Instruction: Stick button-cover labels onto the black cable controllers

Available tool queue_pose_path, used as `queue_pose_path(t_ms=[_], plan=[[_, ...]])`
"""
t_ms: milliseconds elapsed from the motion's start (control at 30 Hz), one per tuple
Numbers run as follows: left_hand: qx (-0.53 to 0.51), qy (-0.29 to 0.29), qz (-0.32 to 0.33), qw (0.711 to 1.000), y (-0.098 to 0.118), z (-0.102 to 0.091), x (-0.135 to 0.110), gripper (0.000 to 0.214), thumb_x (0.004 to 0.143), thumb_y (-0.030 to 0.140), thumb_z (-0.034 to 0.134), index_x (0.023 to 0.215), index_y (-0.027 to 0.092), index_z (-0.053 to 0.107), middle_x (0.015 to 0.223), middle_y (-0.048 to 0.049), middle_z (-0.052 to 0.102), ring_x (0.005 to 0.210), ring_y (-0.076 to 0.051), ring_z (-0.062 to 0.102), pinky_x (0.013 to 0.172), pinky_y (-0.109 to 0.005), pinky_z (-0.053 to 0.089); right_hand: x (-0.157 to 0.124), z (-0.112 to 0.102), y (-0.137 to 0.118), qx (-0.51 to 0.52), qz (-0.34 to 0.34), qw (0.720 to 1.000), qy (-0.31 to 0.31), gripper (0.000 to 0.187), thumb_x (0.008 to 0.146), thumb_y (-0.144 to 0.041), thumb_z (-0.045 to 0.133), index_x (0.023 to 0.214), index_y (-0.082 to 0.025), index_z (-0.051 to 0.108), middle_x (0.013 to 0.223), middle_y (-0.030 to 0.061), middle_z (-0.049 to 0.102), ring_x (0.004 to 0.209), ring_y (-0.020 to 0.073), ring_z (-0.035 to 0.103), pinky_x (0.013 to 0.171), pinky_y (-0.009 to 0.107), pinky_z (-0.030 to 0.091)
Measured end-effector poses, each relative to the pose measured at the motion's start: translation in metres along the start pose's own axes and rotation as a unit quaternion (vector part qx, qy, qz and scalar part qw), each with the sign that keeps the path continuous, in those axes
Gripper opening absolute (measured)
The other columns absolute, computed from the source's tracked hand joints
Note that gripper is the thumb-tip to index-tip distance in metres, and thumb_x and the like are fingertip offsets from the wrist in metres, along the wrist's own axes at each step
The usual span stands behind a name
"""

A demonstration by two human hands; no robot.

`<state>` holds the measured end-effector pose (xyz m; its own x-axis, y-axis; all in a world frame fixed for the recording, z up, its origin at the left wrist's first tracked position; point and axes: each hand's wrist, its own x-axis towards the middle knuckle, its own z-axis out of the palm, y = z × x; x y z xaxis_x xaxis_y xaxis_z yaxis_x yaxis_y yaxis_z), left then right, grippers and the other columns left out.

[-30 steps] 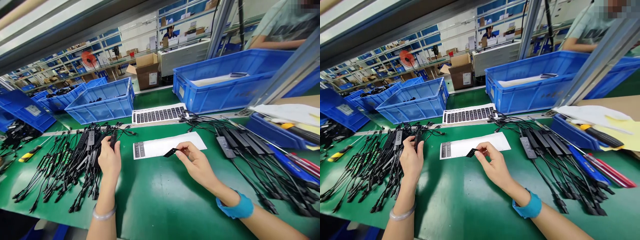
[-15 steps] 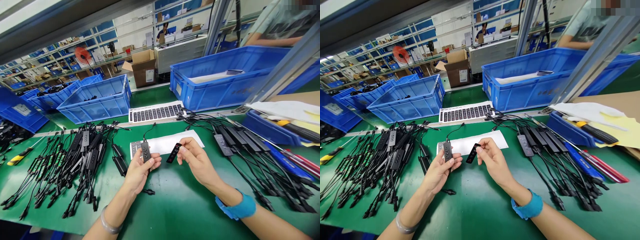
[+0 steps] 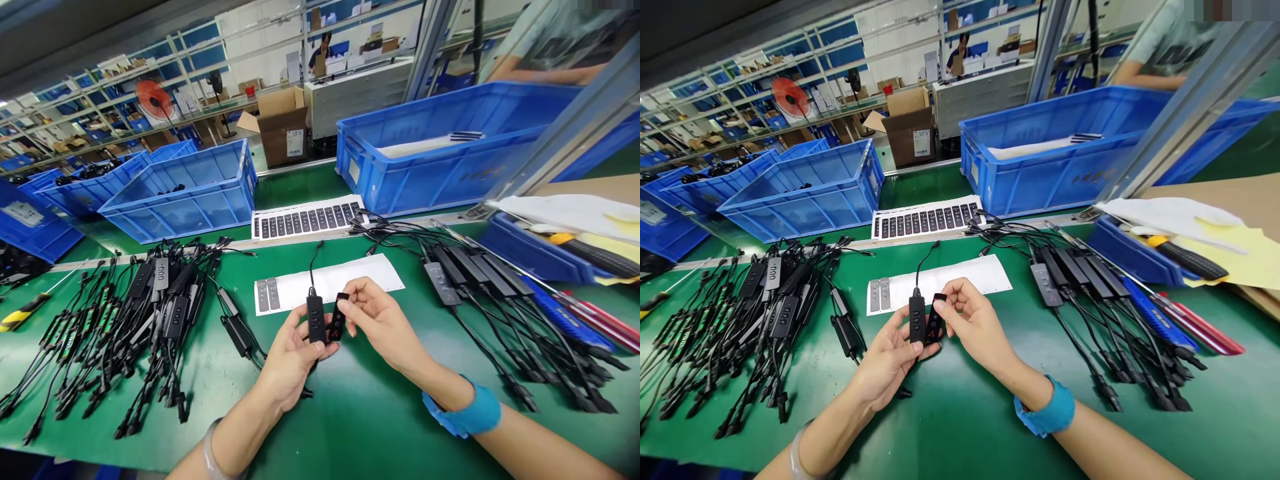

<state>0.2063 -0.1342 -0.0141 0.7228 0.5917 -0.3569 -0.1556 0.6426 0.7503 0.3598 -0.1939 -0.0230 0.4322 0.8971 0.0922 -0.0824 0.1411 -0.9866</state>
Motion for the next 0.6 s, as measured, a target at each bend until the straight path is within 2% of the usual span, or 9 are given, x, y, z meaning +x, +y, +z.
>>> queue_pose_path(t_ms=[167,367,600], plan=[[-0.015,-0.014,-0.026,0.999,-0.0056,0.0077,-0.0016,0.066,0.06,0.007,0.082,0.12,0.016,0.055,0.102,-0.0091,0.069,0.103,-0.024,0.064,0.102,-0.043,0.042,-0.0032,0.0056,0.0008,-0.024,0.026,0.999,-0.012,0.028,0.08,-0.043,0.067,0.087,-0.02,0.053,0.067,-0.0043,0.049,0.047,0.0078,0.046,0.041,0.02,0.045],[-0.019,-0.024,-0.035,0.999,-0.0062,0.0087,-0.0025,0.068,0.061,0.007,0.08,0.123,0.017,0.055,0.105,-0.0103,0.069,0.108,-0.026,0.063,0.105,-0.046,0.039,-0.0047,0.0063,0.006,-0.026,0.04,0.999,-0.012,0.027,0.078,-0.042,0.068,0.088,-0.02,0.056,0.068,-0.0028,0.05,0.053,0.0098,0.048,0.04,0.019,0.045],[-0.03,-0.024,-0.031,0.999,-0.0084,0.007,-0.002,0.069,0.062,0.007,0.081,0.124,0.016,0.053,0.105,-0.0105,0.069,0.106,-0.025,0.063,0.105,-0.047,0.039,-0.0049,0.0068,0.005,-0.04,0.039,0.998,-0.01,0.025,0.078,-0.041,0.067,0.087,-0.019,0.057,0.067,-0.0028,0.051,0.049,0.0087,0.046,0.039,0.019,0.044]])
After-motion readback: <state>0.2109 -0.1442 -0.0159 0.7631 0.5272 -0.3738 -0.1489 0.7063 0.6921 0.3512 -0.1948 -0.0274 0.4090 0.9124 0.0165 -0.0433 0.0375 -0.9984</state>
